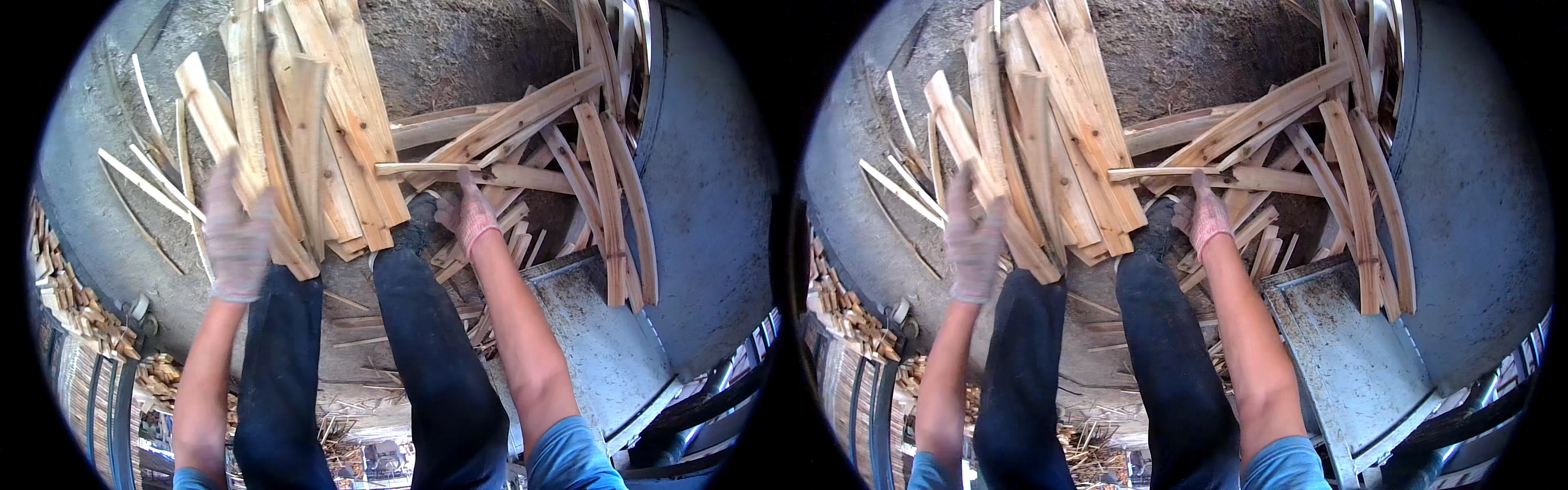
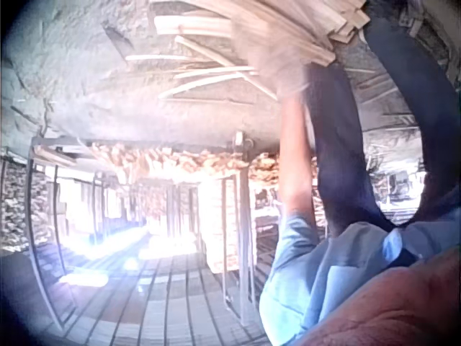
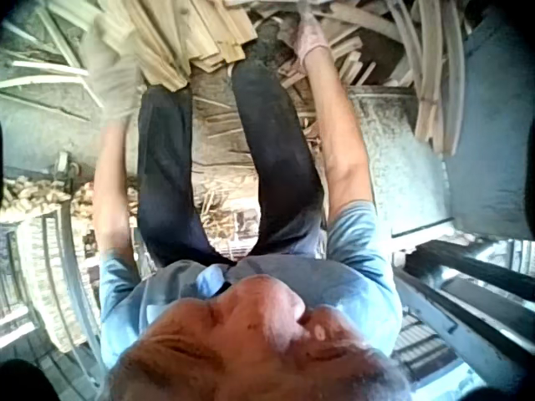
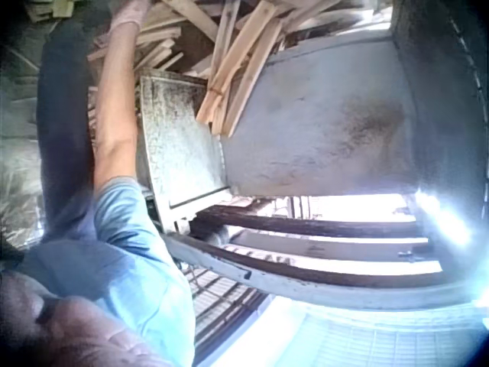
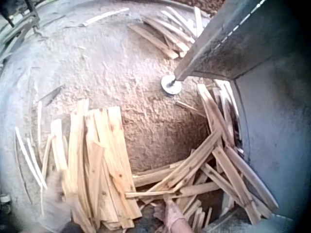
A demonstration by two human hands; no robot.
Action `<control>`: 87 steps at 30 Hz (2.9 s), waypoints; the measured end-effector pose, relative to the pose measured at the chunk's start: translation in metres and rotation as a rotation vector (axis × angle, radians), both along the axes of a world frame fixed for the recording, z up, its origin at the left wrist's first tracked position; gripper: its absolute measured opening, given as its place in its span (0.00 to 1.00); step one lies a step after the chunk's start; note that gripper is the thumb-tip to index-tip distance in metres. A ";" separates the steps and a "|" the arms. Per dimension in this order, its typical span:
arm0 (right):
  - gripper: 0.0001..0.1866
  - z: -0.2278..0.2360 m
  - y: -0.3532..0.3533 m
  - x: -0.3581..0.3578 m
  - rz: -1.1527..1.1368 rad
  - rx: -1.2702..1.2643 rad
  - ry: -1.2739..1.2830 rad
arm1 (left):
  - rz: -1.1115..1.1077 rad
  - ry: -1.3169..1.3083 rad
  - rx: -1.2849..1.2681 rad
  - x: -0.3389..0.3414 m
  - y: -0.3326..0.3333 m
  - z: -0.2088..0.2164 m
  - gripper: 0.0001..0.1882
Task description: The person gathers and stacks wooden planks in a workshop. They pick up pieces from a pile on the floor, arrange them into bundles, and place them onto a metal rack. The person also uses a long stick to push wood pieces into a machine hopper.
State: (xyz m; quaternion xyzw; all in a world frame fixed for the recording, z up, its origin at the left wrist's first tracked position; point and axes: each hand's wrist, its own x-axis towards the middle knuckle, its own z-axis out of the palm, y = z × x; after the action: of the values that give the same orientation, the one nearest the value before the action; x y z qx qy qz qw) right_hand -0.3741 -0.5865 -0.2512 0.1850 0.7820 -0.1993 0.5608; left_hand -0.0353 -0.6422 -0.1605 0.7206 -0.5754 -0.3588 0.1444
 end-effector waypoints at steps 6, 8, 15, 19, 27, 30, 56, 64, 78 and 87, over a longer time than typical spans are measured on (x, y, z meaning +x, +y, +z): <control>0.11 -0.017 -0.010 -0.006 0.035 -0.126 0.057 | -0.728 0.032 0.178 -0.155 -0.021 -0.015 0.33; 0.09 0.008 -0.005 0.004 0.067 -0.184 0.054 | -0.818 -0.005 0.170 -0.174 -0.009 -0.029 0.33; 0.16 0.127 0.039 0.045 0.727 -0.228 0.134 | -0.647 0.455 0.799 -0.140 -0.007 0.023 0.38; 0.08 0.156 0.034 0.102 1.398 -0.731 -0.031 | 0.051 0.832 1.047 -0.100 0.000 0.042 0.33; 0.45 0.075 -0.066 0.016 0.963 -0.137 0.358 | 0.667 0.438 0.470 0.065 -0.027 0.032 0.20; 0.43 0.028 -0.093 -0.023 0.622 -0.195 0.409 | 0.787 0.066 0.542 0.181 0.009 -0.016 0.28; 0.54 0.116 0.004 -0.213 1.762 -0.219 1.273 | 0.304 0.239 0.485 -0.073 0.057 -0.009 0.36; 0.52 0.162 -0.020 -0.335 1.590 0.590 0.190 | 0.056 0.497 0.824 -0.155 0.073 0.042 0.31; 0.54 0.186 0.005 -0.141 1.149 0.492 0.078 | 0.211 1.342 1.090 -0.329 0.112 0.027 0.40; 0.38 0.182 0.085 -0.037 0.446 -0.167 0.320 | 0.062 0.924 1.086 -0.223 0.088 0.097 0.50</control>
State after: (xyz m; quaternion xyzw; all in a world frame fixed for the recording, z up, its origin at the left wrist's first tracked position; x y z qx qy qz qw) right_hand -0.4107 -0.5019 -0.0690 -0.0723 0.8628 -0.1612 0.4736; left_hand -0.2583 -0.5538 -0.0634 0.4810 -0.1746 -0.8591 0.0041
